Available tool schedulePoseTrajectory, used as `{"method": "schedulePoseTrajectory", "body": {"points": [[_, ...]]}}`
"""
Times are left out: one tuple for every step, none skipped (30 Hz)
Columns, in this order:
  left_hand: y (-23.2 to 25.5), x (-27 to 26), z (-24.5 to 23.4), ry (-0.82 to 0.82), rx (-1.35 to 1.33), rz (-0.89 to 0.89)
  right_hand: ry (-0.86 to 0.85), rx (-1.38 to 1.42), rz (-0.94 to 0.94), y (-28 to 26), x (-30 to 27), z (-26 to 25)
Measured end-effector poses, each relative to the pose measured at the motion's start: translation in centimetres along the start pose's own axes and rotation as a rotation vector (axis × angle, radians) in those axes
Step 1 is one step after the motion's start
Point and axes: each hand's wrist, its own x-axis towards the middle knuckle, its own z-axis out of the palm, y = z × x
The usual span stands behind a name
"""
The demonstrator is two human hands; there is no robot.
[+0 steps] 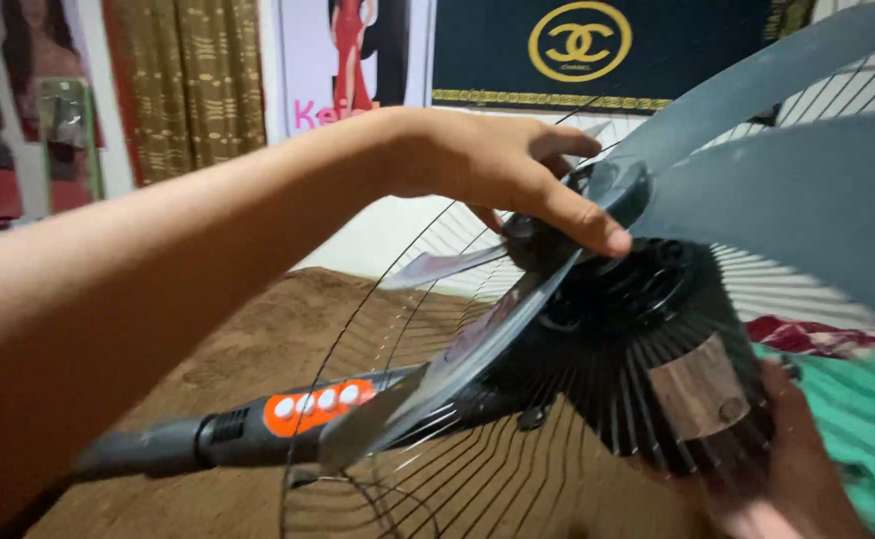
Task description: The person removes the central hub cap and then the fan blade assembly from an electric fan. They manipulate the fan head to access the components and pull the blade off the motor shaft.
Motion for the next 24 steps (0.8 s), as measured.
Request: {"method": "schedulePoseTrajectory", "body": {"points": [[0.3, 0.6, -0.1, -0.035, -0.013, -0.012, 0.029, 0.013, 0.063, -0.1, 0.1, -0.4], [0.7, 1.1, 0.0, -0.071, -0.025, -0.023, 0.059, 0.027, 0.125, -0.2, 0.1, -0.8], [1.1, 1.0, 0.0, -0.035, -0.017, -0.048, 0.078, 0.046, 0.2, 0.1, 0.1, -0.8], [1.7, 1.1, 0.5, 0.001, -0.008, -0.073, 0.119, 0.021, 0.268, 0.3, 0.2, -1.0], [2.1, 1.0, 1.3, 0.04, 0.003, -0.095, 0.156, 0.005, 0.328, 0.6, 0.6, -1.2], [2.2, 0.6, 2.1, 0.095, 0.031, -0.108, 0.153, -0.003, 0.353, 1.2, 0.9, -1.5], [2.4, 0.7, 3.3, 0.149, 0.047, -0.104, 0.15, -0.02, 0.349, 1.1, 0.9, -2.3], [2.5, 0.8, 4.6, 0.203, 0.062, -0.101, 0.145, -0.04, 0.332, 0.9, 0.9, -3.4], [2.5, 1.2, 6.0, 0.199, 0.019, -0.101, 0.137, -0.064, 0.318, 0.6, 1.0, -4.7], [2.6, 1.5, 7.5, 0.195, -0.024, -0.102, 0.128, -0.088, 0.305, 0.2, 1.3, -6.2], [2.5, 1.5, 9.1, 0.189, -0.067, -0.104, 0.122, -0.115, 0.294, 0.2, 1.4, -7.6], [2.6, 1.6, 10.6, 0.165, -0.04, -0.133, 0.114, -0.14, 0.285, 0.1, 1.6, -9.2], [2.8, 1.7, 12.2, 0.144, -0.015, -0.161, 0.106, -0.175, 0.271, -0.3, 1.9, -10.8], [3.3, 1.8, 13.7, 0.123, 0.009, -0.189, 0.099, -0.21, 0.259, -1.0, 2.2, -12.4], [3.9, 1.8, 15.3, 0.115, 0.013, -0.198, 0.085, -0.253, 0.247, -1.9, 2.5, -13.9], [4.5, 1.8, 16.9, 0.107, 0.018, -0.207, 0.075, -0.306, 0.234, -2.9, 2.6, -15.2], [5.0, 1.7, 18.4, 0.107, 0.024, -0.222, 0.044, -0.352, 0.208, -4.1, 2.9, -16.3], [5.4, 1.6, 20.1, 0.092, 0.025, -0.242, 0.018, -0.411, 0.189, -5.5, 3.0, -17.0], [5.8, 1.4, 22.1, 0.069, 0.02, -0.267, -0.01, -0.478, 0.18, -6.6, 2.7, -17.7], [6.0, 1.4, 23.9, 0.046, 0.015, -0.292, -0.044, -0.551, 0.17, -7.7, 2.3, -18.3], [6.2, 1.2, 25.9, 0.019, 0.018, -0.324, -0.071, -0.616, 0.172, -8.4, 1.3, -19.0], [6.5, 1.0, 27.9, -0.009, 0.022, -0.355, -0.133, -0.697, 0.192, -8.5, 0.4, -19.5], [6.9, 1.1, 29.7, -0.027, 0.027, -0.382, -0.202, -0.783, 0.197, -8.4, -0.3, -20.0], [7.5, 1.1, 31.4, -0.059, 0.018, -0.394, -0.277, -0.909, 0.231, -7.4, -1.0, -20.3]]}}
